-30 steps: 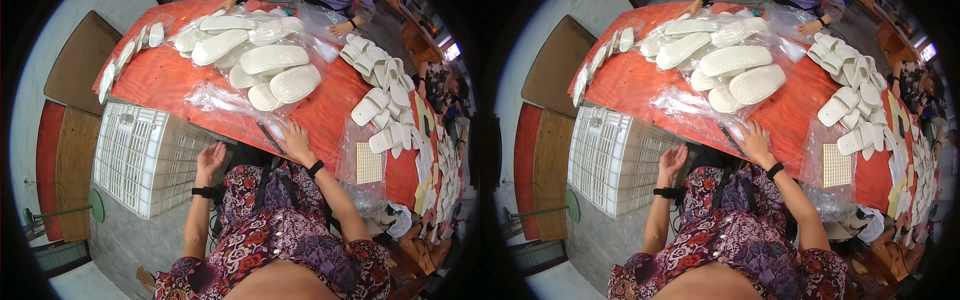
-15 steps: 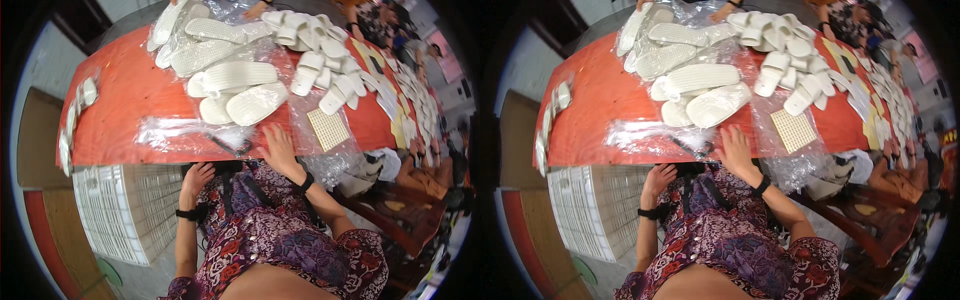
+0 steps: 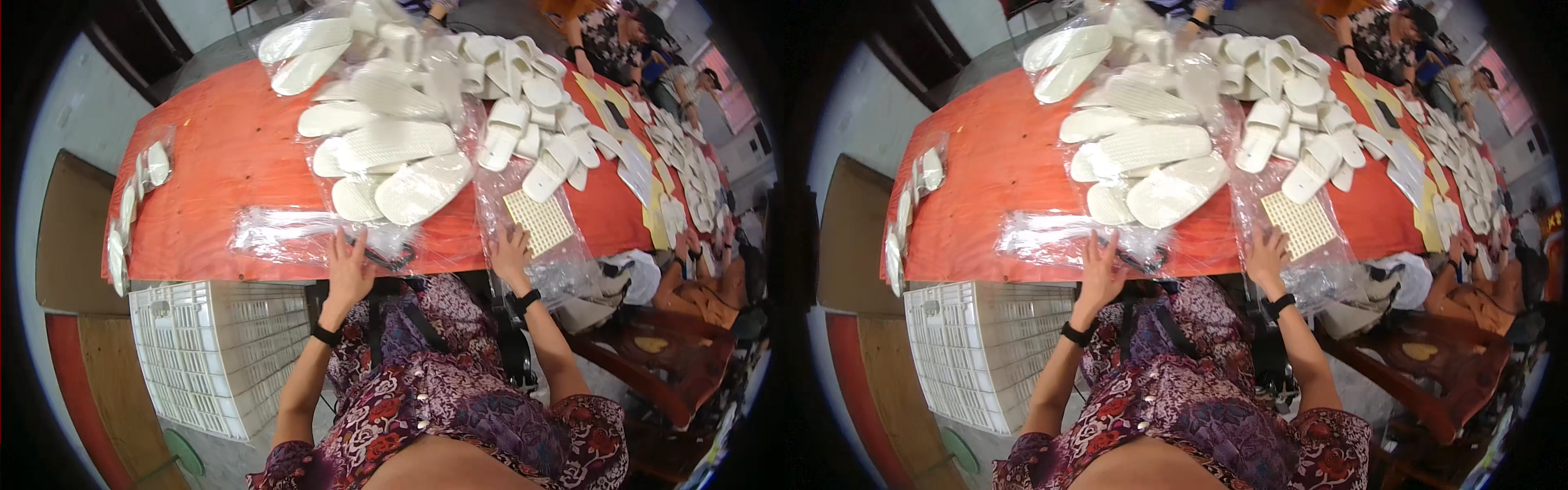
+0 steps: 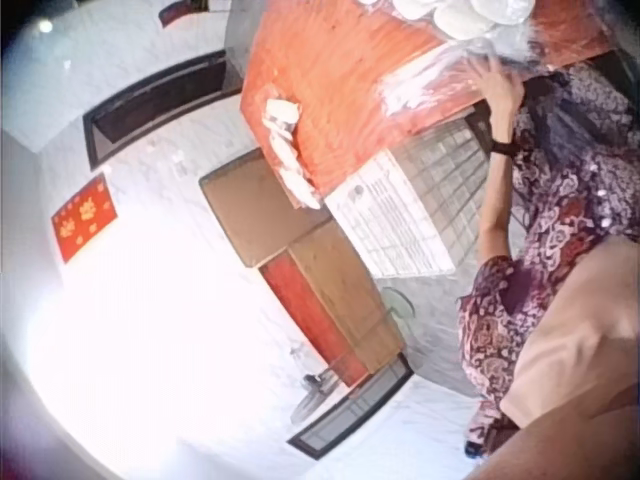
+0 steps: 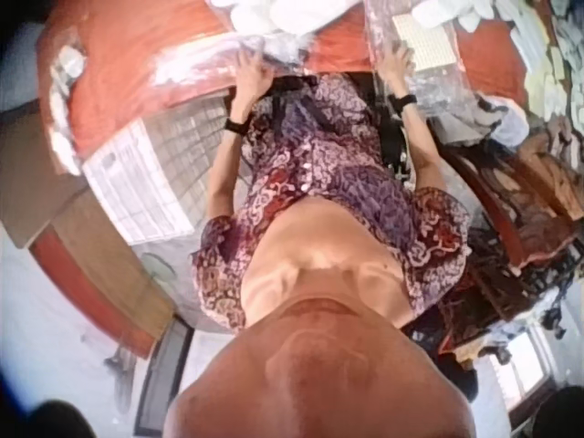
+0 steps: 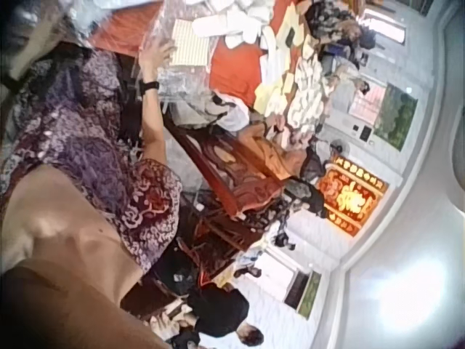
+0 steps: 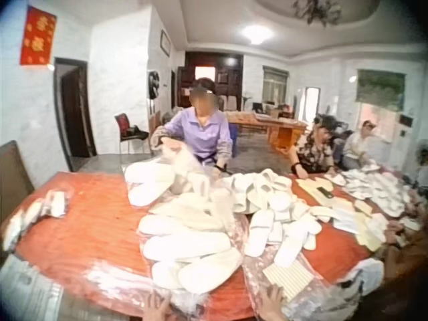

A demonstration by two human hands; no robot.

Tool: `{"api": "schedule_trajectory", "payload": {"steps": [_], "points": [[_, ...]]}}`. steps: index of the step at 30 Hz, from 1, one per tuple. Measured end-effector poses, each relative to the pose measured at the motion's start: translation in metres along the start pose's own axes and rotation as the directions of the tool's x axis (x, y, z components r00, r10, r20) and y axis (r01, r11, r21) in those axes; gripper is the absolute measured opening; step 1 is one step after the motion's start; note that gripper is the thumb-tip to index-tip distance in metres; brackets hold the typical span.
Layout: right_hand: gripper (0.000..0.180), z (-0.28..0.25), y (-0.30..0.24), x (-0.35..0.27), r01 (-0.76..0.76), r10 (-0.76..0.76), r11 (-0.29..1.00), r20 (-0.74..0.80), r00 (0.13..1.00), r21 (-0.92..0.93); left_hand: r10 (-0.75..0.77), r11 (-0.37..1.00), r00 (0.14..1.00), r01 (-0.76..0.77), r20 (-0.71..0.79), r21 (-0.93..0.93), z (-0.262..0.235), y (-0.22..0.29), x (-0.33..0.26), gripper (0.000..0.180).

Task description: Packing slippers into plastic bags and organizing them into a bin.

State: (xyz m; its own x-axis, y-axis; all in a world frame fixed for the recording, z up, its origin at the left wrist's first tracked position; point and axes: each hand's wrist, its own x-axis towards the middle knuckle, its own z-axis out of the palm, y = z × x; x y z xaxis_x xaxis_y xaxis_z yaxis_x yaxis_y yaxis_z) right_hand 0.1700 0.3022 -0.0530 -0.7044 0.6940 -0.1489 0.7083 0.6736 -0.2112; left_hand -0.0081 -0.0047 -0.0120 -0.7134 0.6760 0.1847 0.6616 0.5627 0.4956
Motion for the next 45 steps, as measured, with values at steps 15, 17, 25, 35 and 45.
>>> {"api": "schedule_trajectory", "payload": {"steps": [15,17,25,35,45], "points": [[0.050,0.012,-0.011,0.069,-0.045,0.037,0.994,-0.087,0.996,-0.099,-0.166,0.909,0.985,0.138,-0.038,-0.394,0.021,-0.020,0.005,0.058],[0.050,0.012,-0.011,0.067,-0.042,0.032,0.995,-0.108,0.994,-0.087,-0.185,0.954,0.961,0.124,-0.208,-0.273,-0.009,-0.034,-0.016,0.054],[0.050,0.008,-0.009,0.068,-0.052,0.048,0.995,-0.051,0.998,-0.081,-0.458,0.884,0.732,0.317,-0.504,-0.342,-0.151,-0.057,-0.116,0.041],[0.073,-0.023,-0.110,-0.023,0.450,-0.449,0.887,-0.032,0.893,0.104,-0.600,0.431,0.511,0.855,-0.616,0.289,-0.156,-0.081,-0.242,0.071],[0.068,0.010,-0.175,-0.067,0.562,-0.592,0.805,0.331,0.735,0.189,-0.711,0.280,0.379,0.925,-0.592,0.256,-0.147,-0.083,-0.229,0.086]]}}
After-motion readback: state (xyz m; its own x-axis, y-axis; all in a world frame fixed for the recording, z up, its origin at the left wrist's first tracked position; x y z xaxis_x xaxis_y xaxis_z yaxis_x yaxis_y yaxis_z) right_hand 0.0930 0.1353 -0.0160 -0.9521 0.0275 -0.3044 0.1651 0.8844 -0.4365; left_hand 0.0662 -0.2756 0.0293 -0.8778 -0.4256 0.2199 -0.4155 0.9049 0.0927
